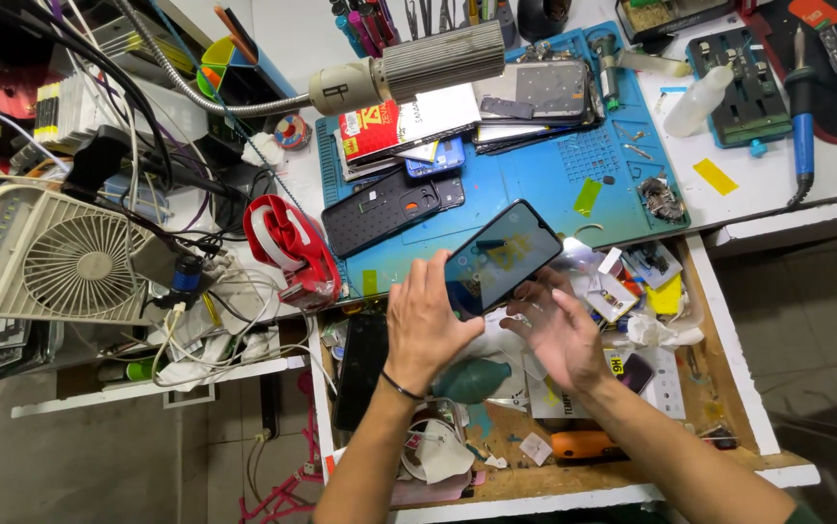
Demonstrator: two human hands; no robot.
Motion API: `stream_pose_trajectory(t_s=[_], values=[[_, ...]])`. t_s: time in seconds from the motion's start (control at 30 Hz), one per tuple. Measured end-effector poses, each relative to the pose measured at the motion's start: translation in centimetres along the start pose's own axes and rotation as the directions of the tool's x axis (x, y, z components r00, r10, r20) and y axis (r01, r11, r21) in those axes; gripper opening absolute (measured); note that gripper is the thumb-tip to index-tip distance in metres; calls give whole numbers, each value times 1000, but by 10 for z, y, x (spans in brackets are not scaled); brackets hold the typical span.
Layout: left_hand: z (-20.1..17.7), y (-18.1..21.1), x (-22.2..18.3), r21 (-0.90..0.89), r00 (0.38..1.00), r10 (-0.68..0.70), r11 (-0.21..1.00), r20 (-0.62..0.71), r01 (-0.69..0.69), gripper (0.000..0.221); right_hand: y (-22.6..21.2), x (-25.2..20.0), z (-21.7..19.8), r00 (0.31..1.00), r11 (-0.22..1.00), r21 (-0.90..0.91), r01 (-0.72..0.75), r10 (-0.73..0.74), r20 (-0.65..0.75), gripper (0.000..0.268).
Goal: Unpacking a new screen protector, cleaning the smartphone screen, and aligning the protector for application.
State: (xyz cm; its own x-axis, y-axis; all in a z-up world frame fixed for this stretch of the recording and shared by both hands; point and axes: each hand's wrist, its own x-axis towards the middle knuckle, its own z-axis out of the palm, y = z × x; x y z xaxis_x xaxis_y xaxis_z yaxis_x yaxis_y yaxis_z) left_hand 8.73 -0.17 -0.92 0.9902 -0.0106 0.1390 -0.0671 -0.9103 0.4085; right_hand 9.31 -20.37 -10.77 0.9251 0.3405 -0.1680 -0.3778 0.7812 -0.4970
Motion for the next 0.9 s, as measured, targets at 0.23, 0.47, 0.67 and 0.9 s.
stream_pose_trajectory(t_s=[0.23,0.47,0.67,0.9], values=[[-8,58,-44,-281,983,-163,943,83,180,101,-7,-4,10,996,997,77,-29,22,87,58],[-16,69,-56,-623,973,47,775,226,107,118,-37,-12,49,996,992,126,-21,10,86,69],[-9,55,-59,-766,936,151,622,318,160,124,-38,-13,40,994,988,139,-71,58,95,80],[-8,53,-59,-730,972,143,683,188,41,118,-36,-12,42,996,988,129,-84,82,21,85]])
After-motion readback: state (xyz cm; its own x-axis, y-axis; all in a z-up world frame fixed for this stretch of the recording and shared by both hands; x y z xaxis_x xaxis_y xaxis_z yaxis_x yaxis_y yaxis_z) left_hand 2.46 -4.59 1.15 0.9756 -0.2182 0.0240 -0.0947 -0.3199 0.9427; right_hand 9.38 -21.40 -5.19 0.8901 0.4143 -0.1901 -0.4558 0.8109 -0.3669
